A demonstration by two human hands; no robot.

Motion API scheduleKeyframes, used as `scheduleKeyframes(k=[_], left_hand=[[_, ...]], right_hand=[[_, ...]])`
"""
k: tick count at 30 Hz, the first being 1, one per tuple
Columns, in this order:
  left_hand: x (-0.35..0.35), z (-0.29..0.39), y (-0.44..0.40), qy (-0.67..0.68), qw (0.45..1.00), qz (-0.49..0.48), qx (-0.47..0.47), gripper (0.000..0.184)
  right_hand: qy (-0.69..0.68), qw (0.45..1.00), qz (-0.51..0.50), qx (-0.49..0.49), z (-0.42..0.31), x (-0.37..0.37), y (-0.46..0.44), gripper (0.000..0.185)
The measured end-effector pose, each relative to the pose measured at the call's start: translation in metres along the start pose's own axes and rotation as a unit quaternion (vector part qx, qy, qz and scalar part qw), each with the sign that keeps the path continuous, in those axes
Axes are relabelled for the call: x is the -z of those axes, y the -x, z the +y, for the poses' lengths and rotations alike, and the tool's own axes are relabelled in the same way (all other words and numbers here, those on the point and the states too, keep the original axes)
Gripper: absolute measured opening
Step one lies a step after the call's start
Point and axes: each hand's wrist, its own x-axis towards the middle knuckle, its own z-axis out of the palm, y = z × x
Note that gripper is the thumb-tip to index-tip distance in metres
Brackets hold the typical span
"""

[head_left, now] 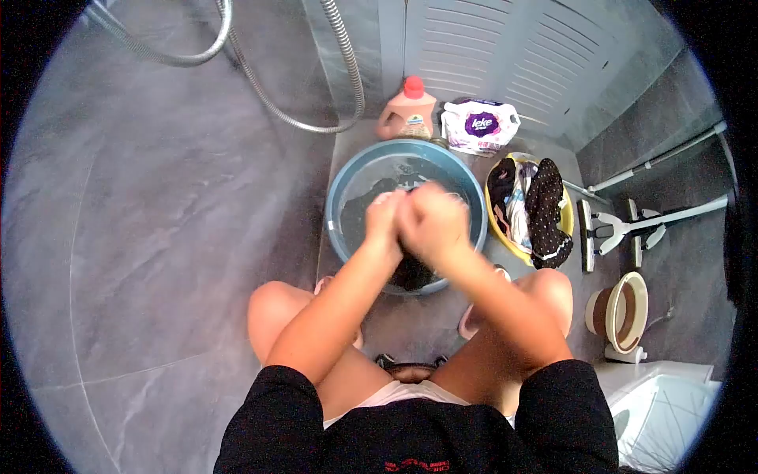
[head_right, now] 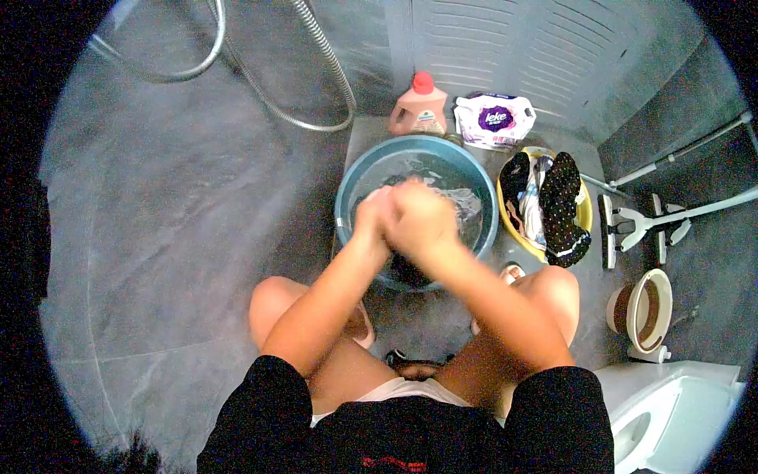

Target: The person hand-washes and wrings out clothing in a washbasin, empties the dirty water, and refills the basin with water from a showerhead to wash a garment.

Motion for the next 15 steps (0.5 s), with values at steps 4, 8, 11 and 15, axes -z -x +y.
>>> scheduleKeyframes(k=[4,8,11,15], left_hand=[[-0.012,0.013,0.016,-0.126,0.991,0.054,-0.008,0.016],[-0.018,-0.017,0.011,-0.067,0.994,0.024,0.079,0.022],[-0.012,-0.005,0.010,-0.098,0.994,0.046,0.030,0.017],[-0.011,-0.007,-0.004,-0.188,0.980,0.063,0.023,0.013]], right_hand=[[-0.041,0.999,-0.018,0.027,-0.002,-0.002,0.006,0.024],[0.098,0.983,-0.027,-0.151,0.065,-0.008,-0.023,0.027],[0.051,0.993,-0.003,-0.108,0.035,-0.010,-0.005,0.026],[-0.012,0.993,-0.102,-0.066,0.012,0.005,0.013,0.024]])
